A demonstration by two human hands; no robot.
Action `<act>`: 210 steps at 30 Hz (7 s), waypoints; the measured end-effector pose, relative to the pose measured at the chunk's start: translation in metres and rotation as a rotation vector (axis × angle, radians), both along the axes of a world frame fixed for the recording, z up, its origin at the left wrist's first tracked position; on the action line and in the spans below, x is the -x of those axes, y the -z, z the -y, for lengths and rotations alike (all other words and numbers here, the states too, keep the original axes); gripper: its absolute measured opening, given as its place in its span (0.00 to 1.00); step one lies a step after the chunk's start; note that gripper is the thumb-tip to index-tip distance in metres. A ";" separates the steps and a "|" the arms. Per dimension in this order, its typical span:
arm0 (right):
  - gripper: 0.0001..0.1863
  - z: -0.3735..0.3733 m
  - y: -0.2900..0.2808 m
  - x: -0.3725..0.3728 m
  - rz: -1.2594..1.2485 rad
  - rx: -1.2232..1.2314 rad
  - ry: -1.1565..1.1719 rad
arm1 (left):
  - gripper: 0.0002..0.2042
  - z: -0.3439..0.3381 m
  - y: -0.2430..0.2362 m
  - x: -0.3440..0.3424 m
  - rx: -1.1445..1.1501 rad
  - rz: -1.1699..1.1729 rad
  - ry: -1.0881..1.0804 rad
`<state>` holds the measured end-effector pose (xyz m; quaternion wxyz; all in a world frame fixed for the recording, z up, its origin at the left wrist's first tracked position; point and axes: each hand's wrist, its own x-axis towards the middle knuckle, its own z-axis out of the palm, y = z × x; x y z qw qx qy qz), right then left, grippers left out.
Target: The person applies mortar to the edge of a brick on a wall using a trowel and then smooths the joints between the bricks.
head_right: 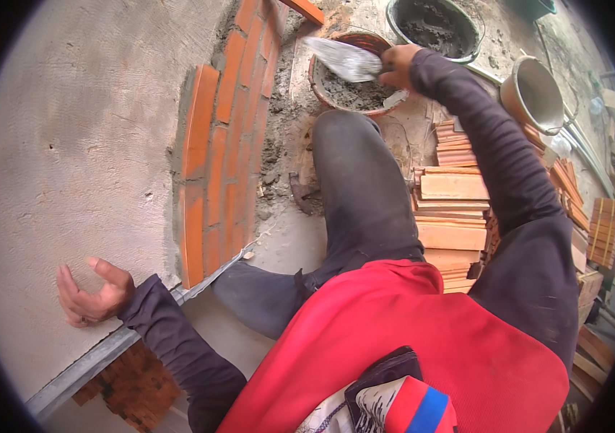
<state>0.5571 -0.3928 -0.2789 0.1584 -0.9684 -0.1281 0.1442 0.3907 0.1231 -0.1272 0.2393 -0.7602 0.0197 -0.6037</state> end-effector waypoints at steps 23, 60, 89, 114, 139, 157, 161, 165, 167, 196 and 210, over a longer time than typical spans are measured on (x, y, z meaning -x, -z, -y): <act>0.20 0.084 -0.033 0.002 -0.739 0.103 0.173 | 0.17 -0.010 -0.005 0.002 -0.076 0.035 0.031; 0.18 -0.025 -0.003 -0.090 -0.816 0.475 -0.074 | 0.19 -0.001 -0.004 0.004 -0.017 -0.010 -0.013; 0.21 -0.031 0.063 -0.047 -0.356 0.384 -0.071 | 0.18 -0.003 -0.004 0.008 0.015 -0.037 -0.003; 0.13 -0.125 -0.007 0.085 -0.920 -1.388 0.451 | 0.18 -0.001 -0.005 0.005 -0.047 -0.004 0.007; 0.14 -0.338 -0.005 0.111 -0.820 -1.141 0.381 | 0.19 -0.004 0.000 0.002 0.004 0.004 0.024; 0.18 -0.323 0.056 0.127 -0.796 -1.212 0.414 | 0.18 -0.004 0.000 0.003 -0.007 0.004 0.001; 0.16 -0.329 0.054 0.147 -0.541 -1.067 0.290 | 0.18 -0.003 0.001 0.003 0.002 0.007 0.001; 0.16 -0.328 0.054 0.167 -0.499 -0.878 0.268 | 0.19 -0.002 0.000 0.004 0.002 0.008 -0.021; 0.17 -0.321 0.060 0.175 -0.469 -0.912 0.303 | 0.19 -0.002 0.000 0.005 0.007 -0.002 -0.003; 0.14 -0.290 0.033 0.085 -0.921 -1.366 0.550 | 0.18 -0.001 -0.002 0.007 0.030 -0.032 -0.015; 0.18 -0.288 0.046 0.105 -0.498 -0.973 0.242 | 0.18 0.002 -0.003 0.007 0.034 -0.018 0.006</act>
